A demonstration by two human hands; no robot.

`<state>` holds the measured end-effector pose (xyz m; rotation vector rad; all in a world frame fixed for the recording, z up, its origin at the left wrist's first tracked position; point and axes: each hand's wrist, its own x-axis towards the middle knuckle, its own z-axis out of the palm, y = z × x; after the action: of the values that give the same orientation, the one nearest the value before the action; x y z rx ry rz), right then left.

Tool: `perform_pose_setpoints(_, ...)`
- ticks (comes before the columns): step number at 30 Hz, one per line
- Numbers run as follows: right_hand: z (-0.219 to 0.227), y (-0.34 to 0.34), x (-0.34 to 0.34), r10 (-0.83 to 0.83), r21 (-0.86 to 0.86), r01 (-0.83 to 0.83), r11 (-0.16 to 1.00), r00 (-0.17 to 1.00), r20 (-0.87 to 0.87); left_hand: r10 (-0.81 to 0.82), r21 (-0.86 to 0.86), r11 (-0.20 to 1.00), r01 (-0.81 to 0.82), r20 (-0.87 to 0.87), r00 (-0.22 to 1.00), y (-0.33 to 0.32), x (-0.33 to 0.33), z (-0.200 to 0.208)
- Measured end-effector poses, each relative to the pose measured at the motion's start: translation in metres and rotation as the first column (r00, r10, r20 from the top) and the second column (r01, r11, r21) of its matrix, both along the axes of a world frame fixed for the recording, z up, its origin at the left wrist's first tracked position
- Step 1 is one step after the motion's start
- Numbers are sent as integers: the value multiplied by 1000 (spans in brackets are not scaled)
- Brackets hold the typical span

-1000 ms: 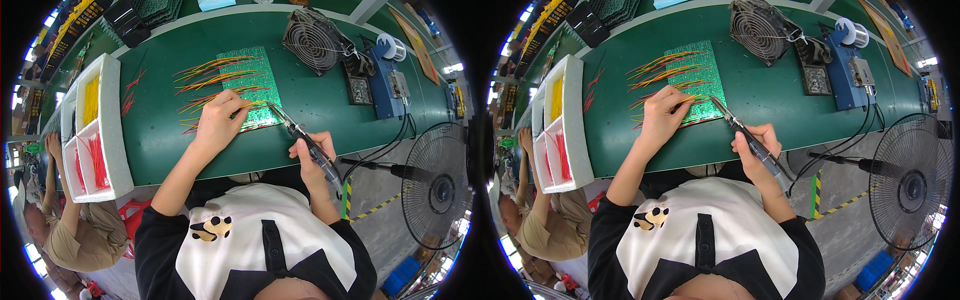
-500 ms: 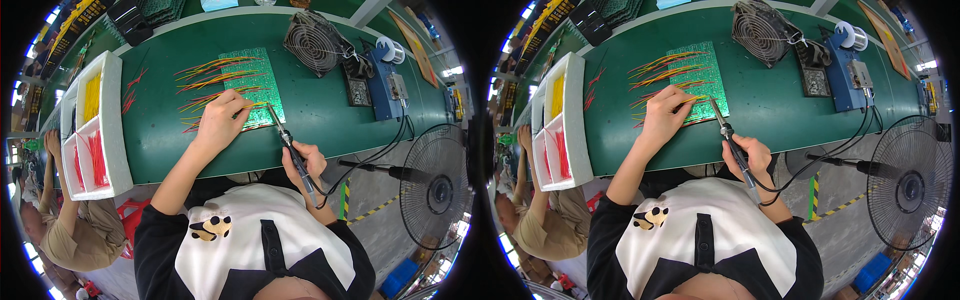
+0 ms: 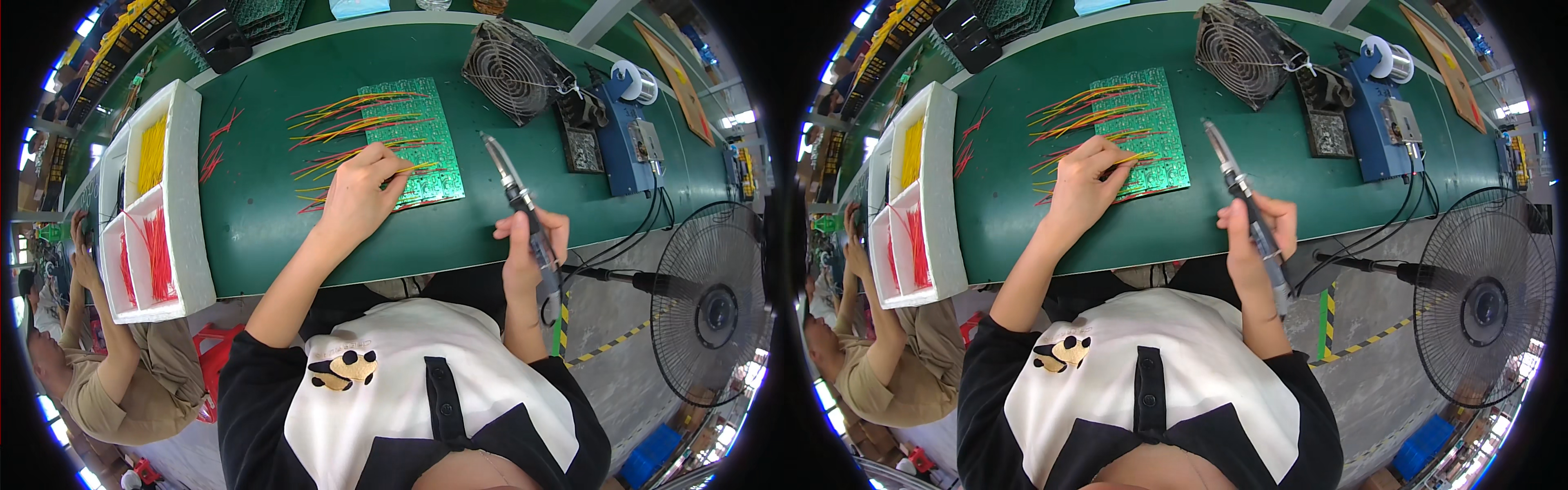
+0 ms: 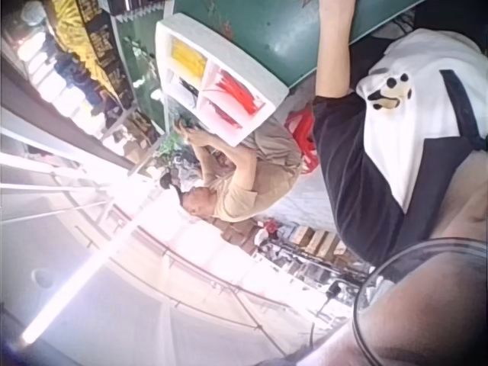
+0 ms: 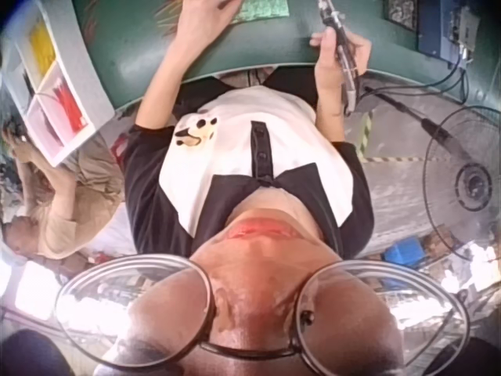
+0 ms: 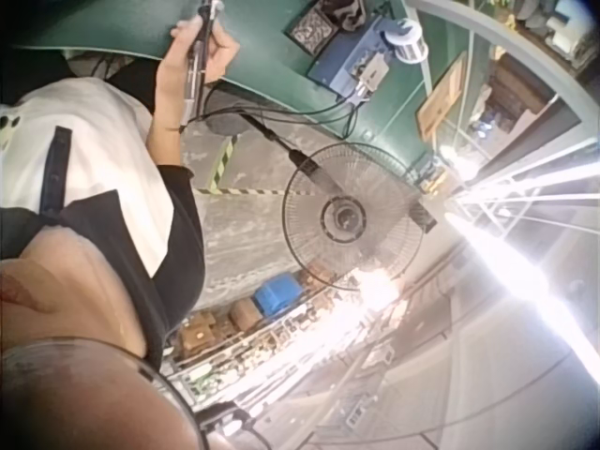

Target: The person takes wires from a divided tray, aligns them onto a circuit board, and solders them in place using a soldering iron.

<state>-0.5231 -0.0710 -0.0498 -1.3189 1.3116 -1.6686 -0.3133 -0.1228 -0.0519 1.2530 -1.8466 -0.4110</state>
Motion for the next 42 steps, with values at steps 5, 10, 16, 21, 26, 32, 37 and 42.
perform_pose_setpoints(5,-4,-26,-13,-71,-17,73,997,994,85,-1,-14,1000,2,76,997,4,0,5)
perform_pose_setpoints(10,-6,-27,-14,-58,45,50,998,978,198,63,-141,990,-27,254,965,7,9,18)
perform_pose_setpoints(16,-5,-26,-12,-78,55,70,996,985,154,221,-344,933,-108,310,925,26,12,24)
perform_pose_setpoints(21,0,-28,-10,-50,96,38,995,990,130,-112,-5,992,124,395,912,45,-4,10)
perform_pose_setpoints(26,-3,-30,-10,-62,58,53,997,986,157,-83,13,996,85,432,898,24,1,0)
perform_pose_setpoints(32,1,-30,-9,-104,77,93,993,982,156,-110,57,994,96,383,917,6,4,21)
perform_pose_setpoints(37,-4,-29,-13,-69,89,55,995,984,162,-72,2,997,75,326,943,1,10,14)
perform_pose_setpoints(42,-3,-25,-11,-50,74,39,996,987,153,-71,-63,994,93,288,955,-4,11,8)
